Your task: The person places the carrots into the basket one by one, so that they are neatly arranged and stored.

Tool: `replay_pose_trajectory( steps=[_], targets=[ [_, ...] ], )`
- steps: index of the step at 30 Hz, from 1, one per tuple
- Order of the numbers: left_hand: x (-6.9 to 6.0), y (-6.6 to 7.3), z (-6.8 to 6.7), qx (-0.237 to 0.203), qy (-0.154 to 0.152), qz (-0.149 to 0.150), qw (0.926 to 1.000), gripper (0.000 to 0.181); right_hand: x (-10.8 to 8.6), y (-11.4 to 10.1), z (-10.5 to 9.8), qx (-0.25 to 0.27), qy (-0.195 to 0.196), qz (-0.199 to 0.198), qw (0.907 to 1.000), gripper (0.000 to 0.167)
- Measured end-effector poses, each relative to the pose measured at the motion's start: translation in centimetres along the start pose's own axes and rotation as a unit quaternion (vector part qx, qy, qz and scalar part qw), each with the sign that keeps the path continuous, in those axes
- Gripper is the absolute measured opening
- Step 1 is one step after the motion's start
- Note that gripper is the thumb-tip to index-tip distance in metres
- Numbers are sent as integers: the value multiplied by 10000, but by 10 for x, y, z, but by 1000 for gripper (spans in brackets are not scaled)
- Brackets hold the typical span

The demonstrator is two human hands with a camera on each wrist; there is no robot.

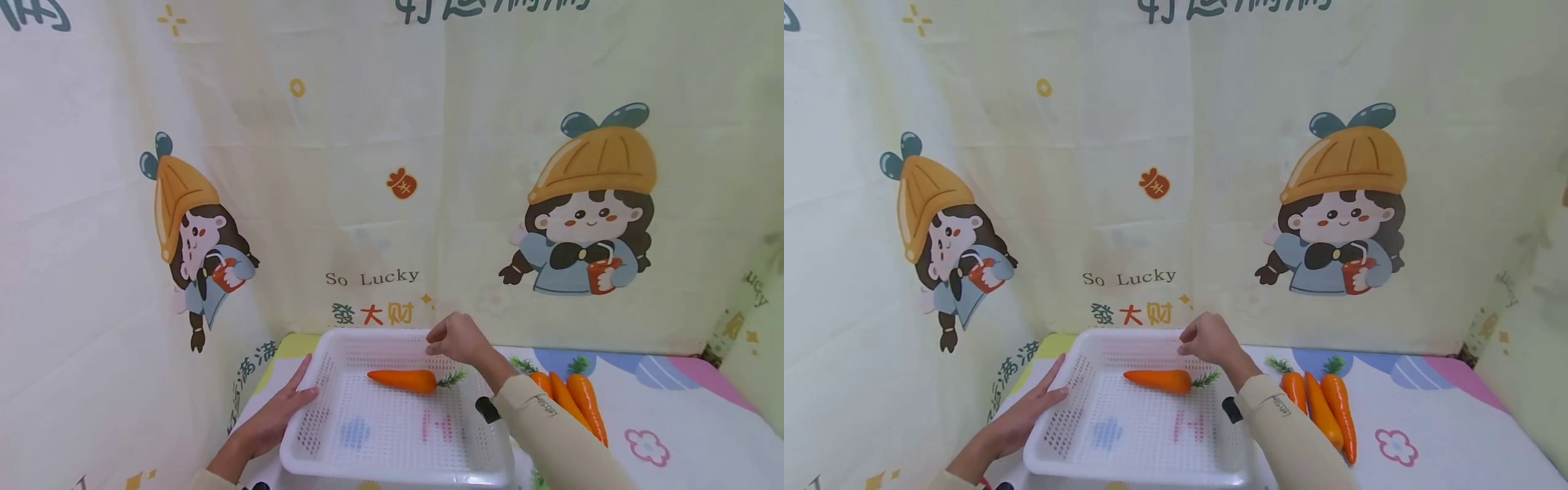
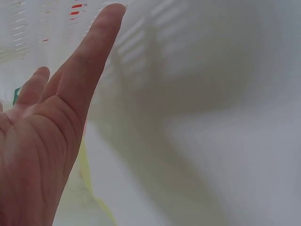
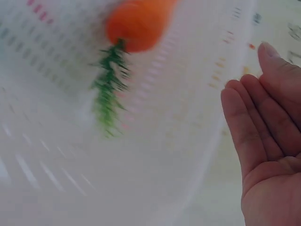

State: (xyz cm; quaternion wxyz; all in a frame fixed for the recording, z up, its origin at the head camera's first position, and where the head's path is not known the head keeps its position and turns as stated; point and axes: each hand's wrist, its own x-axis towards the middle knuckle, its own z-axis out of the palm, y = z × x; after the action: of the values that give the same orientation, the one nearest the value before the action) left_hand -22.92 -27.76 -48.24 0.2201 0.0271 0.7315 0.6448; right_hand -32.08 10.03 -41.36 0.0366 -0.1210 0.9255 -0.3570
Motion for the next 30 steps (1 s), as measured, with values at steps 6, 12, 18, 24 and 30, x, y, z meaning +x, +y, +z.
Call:
replay_pose_trajectory(
  steps=[6,12,18,24,30],
  targets=[
    [6,-3,-5,-63,-87,132,9999,82,-10,-2,-39,108,210,224,9995,21],
    [5,-8,-8,-17,-221,248,9994,80,-26,6,-68,210,246,342,9989,22],
    [4,-4,-2,-74,39,-2,10000,83,-45,21,-92,193,385,432,9981,25],
    [2,-2,-2,-40,129,-40,9999,85,-65,45,-112,172,433,628,9969,30],
    [2,-4,-2,-90,64,-42,9999,86,-84,75,-126,9,414,781,9961,32]
  ],
)
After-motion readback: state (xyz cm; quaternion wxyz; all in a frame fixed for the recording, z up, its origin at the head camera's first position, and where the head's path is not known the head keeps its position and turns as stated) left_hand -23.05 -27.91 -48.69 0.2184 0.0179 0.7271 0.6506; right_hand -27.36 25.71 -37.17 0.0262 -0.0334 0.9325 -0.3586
